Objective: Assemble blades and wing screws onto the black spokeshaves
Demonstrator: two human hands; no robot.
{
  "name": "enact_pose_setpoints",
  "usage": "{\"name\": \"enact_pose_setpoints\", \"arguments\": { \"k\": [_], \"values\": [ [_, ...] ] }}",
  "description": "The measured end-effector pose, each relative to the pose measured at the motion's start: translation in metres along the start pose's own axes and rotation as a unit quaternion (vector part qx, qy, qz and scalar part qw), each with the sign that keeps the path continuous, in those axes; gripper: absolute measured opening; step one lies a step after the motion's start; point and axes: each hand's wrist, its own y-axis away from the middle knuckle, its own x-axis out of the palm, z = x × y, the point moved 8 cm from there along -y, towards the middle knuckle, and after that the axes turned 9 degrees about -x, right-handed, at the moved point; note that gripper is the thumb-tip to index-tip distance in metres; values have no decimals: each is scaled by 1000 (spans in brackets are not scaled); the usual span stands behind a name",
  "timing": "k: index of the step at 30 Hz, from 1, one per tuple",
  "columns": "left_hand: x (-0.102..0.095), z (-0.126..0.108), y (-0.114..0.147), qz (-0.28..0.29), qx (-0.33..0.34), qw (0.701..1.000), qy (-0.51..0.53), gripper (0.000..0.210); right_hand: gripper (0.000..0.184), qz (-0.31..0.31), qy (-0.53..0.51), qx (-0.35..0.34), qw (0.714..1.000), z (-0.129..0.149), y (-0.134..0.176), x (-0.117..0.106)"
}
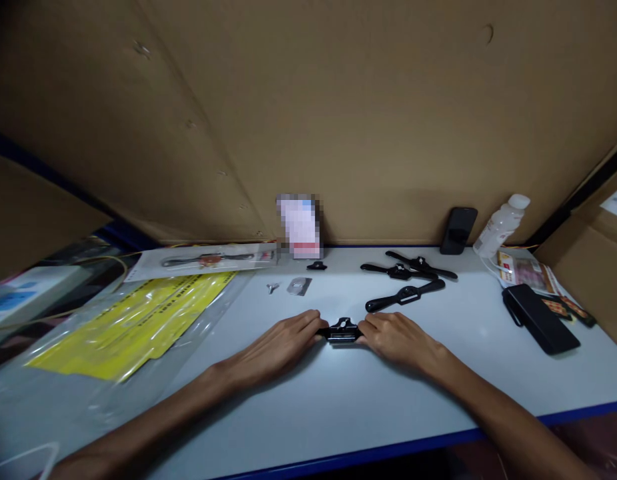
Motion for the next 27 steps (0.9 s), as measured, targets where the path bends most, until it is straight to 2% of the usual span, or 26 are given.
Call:
{"name": "enact_pose_setpoints", "arguments": {
  "k": [7,22,27],
  "values": [
    [-2,2,-1,2,-14,1000,19,27,30,22,20,11,999,1,0,4],
    [1,4,-1,5,-20,1000,9,28,43,6,40,2,999,-2,0,15],
    [1,3,0,8,-24,1000,-4,30,42,9,44,2,999,-3,1,18]
  ]
}}
